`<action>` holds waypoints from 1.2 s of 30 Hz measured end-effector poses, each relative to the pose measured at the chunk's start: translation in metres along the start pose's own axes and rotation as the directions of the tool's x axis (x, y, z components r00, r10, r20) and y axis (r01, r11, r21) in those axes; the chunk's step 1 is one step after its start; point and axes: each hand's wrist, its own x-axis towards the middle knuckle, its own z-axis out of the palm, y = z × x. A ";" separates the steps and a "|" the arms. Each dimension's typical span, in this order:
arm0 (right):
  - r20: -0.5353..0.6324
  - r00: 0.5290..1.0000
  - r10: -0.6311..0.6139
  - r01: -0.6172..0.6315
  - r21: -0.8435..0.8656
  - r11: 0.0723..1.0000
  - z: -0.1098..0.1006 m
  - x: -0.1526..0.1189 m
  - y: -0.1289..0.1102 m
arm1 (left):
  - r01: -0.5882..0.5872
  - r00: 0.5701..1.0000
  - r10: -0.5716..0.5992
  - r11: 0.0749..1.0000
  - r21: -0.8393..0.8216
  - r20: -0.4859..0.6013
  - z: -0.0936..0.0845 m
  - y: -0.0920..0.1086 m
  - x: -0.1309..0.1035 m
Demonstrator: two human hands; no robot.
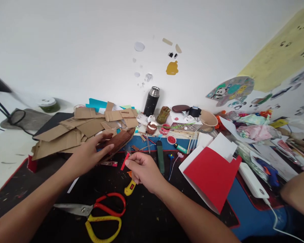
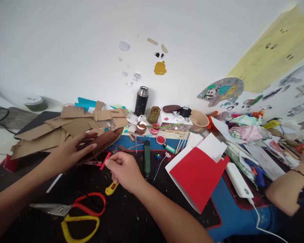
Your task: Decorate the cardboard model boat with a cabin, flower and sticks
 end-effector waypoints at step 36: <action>-0.155 0.987 0.031 -0.016 0.097 0.995 0.033 0.057 -0.025 | 0.155 0.975 -0.205 0.910 -0.384 -0.092 0.000 0.003 -0.011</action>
